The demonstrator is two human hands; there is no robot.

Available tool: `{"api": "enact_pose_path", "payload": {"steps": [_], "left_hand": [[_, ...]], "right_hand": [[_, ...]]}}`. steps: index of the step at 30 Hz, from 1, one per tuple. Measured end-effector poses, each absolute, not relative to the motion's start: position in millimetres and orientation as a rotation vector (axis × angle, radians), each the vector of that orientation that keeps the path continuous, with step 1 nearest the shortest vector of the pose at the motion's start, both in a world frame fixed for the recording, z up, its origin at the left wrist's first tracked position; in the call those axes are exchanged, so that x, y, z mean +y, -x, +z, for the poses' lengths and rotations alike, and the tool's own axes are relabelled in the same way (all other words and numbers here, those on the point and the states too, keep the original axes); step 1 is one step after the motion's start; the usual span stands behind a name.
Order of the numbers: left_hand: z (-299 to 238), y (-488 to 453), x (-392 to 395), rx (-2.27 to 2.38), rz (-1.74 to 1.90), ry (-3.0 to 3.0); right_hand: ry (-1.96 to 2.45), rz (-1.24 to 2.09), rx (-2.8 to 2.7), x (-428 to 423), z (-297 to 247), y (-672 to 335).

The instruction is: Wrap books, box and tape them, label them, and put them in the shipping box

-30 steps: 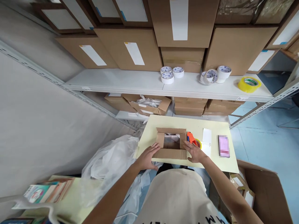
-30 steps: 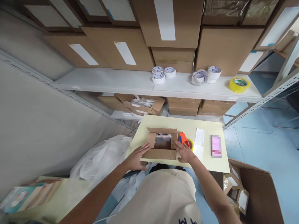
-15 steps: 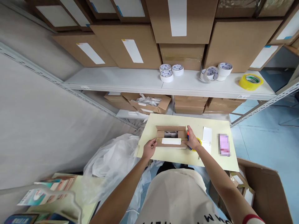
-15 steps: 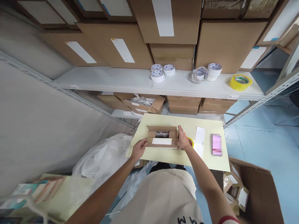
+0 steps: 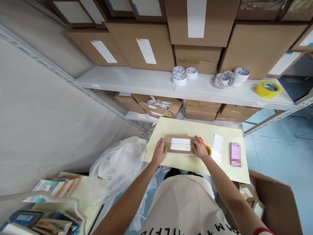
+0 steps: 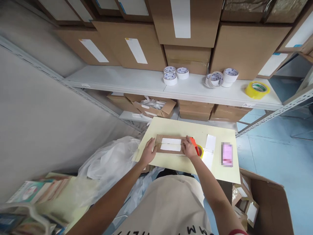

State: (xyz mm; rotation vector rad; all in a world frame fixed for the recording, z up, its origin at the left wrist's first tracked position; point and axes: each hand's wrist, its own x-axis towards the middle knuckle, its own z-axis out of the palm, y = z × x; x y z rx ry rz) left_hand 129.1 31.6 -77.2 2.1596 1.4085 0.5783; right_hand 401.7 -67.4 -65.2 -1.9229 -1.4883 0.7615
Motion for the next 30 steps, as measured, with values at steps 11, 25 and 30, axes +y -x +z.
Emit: {"api": "enact_pose_path", "payload": {"steps": [11,25,30], "left_hand": [[-92.8,-141.2,22.6,1.364,0.378,-2.236],[-95.5,-133.9,38.8,1.296,0.408,-2.176],[-86.8,-138.5,51.5,1.268,0.357,-2.249]], "right_hand": [[1.872,0.582,-1.264,-106.3,-110.7,-363.4],[1.909,0.693,-1.502,-90.6,-98.2,-366.9],[2.009,0.679,-1.646,-79.6,-89.9,-369.9]]}}
